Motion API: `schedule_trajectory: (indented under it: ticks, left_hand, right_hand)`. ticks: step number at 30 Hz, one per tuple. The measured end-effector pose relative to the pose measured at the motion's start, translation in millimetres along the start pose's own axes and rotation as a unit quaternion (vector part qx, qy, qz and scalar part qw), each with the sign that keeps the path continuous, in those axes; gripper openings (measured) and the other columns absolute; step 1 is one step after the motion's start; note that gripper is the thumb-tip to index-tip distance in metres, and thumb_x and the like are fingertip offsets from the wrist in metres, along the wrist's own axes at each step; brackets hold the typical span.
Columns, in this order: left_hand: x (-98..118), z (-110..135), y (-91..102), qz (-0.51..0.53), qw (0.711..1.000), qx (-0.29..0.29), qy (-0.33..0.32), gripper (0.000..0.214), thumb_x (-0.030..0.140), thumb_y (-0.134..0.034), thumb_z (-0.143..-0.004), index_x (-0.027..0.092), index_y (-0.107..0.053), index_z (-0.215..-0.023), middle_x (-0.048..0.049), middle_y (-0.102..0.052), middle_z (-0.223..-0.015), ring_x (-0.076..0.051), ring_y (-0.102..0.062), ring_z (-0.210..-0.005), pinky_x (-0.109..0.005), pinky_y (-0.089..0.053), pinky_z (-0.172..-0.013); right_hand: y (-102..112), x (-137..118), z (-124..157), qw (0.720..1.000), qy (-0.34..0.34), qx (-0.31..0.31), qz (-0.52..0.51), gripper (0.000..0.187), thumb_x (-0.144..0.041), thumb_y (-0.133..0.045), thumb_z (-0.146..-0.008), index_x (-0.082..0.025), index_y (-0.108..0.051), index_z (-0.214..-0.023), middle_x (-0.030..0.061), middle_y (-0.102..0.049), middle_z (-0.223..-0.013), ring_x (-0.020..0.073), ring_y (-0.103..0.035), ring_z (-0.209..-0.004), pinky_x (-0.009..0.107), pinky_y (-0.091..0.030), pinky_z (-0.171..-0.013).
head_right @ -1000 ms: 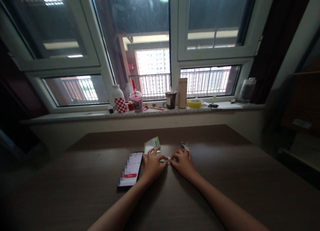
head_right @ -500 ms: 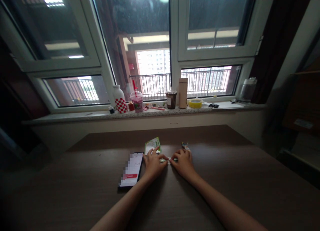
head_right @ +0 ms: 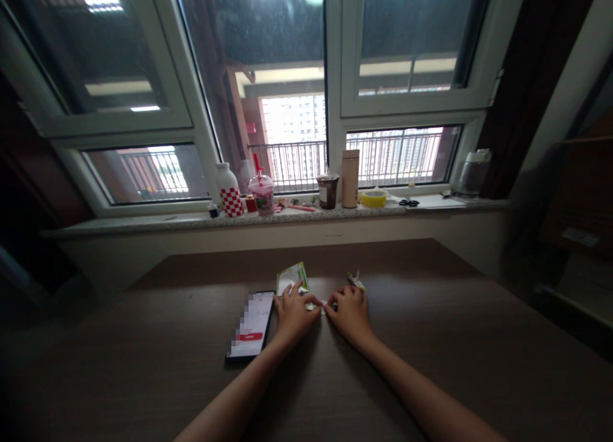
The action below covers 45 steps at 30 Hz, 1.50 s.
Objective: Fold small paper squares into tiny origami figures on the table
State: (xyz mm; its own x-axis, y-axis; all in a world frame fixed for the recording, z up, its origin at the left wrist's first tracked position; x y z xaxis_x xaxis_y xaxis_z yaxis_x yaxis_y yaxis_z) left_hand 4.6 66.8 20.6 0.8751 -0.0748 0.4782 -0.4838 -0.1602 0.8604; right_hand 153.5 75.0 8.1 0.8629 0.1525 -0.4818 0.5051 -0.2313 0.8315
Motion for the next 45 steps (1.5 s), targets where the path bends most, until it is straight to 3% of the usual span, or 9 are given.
schedule_trajectory:
  ticks: [9,15,22,29,40,45]
  left_hand:
    - [-2,-2,-4.9,0.004,1.000,0.007,-0.007,0.015,0.040,-0.066,-0.078,0.035,-0.076,-0.088,-0.0006,-0.044,-0.148,-0.033,-0.021,-0.144,-0.064,0.001,-0.114]
    - [-3,0,-4.5,0.010,1.000,0.009,-0.007,0.015,0.042,-0.065,-0.079,0.035,-0.076,-0.088,-0.0005,-0.043,-0.149,-0.033,-0.021,-0.144,-0.064,-0.001,-0.114]
    - [-1,-1,-5.8,-0.013,1.000,-0.009,0.003,0.018,0.041,-0.064,-0.080,0.034,-0.074,-0.093,-0.0023,-0.041,-0.150,-0.032,-0.020,-0.145,-0.063,-0.001,-0.114]
    - [2,-1,-9.4,-0.041,0.999,-0.020,-0.007,0.020,0.043,-0.061,-0.083,0.033,-0.070,-0.097,-0.0039,-0.039,-0.151,-0.034,-0.020,-0.145,-0.066,-0.003,-0.113]
    - [-4,-3,-10.0,-0.038,0.994,-0.107,0.001,0.025,0.035,-0.055,-0.087,0.036,-0.065,-0.110,-0.0007,-0.025,-0.158,-0.037,-0.010,-0.147,-0.067,-0.005,-0.112]
    - [-1,-1,-6.9,-0.050,0.994,-0.102,-0.012,0.024,0.034,-0.054,-0.088,0.038,-0.065,-0.109,0.0021,-0.026,-0.158,-0.036,-0.008,-0.148,-0.068,-0.003,-0.112]
  right_hand:
    - [-1,1,0,1.000,-0.012,-0.002,-0.010,0.018,-0.040,-0.065,-0.081,-0.024,-0.072,-0.079,0.0059,-0.063,-0.110,0.0289,-0.044,-0.116,0.045,-0.028,-0.105]
    - [-5,5,-1,1.000,-0.002,-0.002,-0.019,0.021,-0.037,-0.054,-0.089,-0.023,-0.069,-0.090,0.0068,-0.063,-0.110,0.0275,-0.046,-0.116,0.045,-0.029,-0.104]
    - [-5,5,-2,1.000,0.004,-0.002,-0.016,0.018,-0.041,-0.063,-0.083,-0.025,-0.071,-0.084,0.0063,-0.061,-0.109,0.0276,-0.047,-0.113,0.044,-0.029,-0.102]
    - [-7,10,-7,0.998,-0.039,-0.027,-0.045,0.012,-0.035,-0.070,-0.077,-0.026,-0.075,-0.083,0.0059,-0.063,-0.112,0.0285,-0.047,-0.115,0.042,-0.030,-0.102]
    - [-9,17,-11,0.996,-0.046,-0.041,-0.067,0.016,-0.032,-0.069,-0.073,-0.028,-0.078,-0.086,0.0051,-0.066,-0.111,0.0299,-0.047,-0.116,0.043,-0.031,-0.103]
    - [-6,17,-13,0.997,-0.041,-0.052,-0.050,0.022,-0.026,-0.069,-0.071,-0.030,-0.078,-0.090,0.0045,-0.068,-0.107,0.0291,-0.048,-0.115,0.041,-0.033,-0.100]
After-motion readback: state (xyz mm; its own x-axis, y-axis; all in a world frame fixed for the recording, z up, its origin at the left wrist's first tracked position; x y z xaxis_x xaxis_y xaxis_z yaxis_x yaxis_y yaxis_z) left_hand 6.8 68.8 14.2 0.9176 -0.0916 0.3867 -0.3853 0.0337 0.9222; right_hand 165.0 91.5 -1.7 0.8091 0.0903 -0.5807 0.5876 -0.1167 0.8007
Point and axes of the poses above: each hand's wrist, its own z-axis away from the middle knuckle, its own y-axis out of the back of the hand, x = y × z, the point moved 7 cm from there along -z, towards the middle knuckle
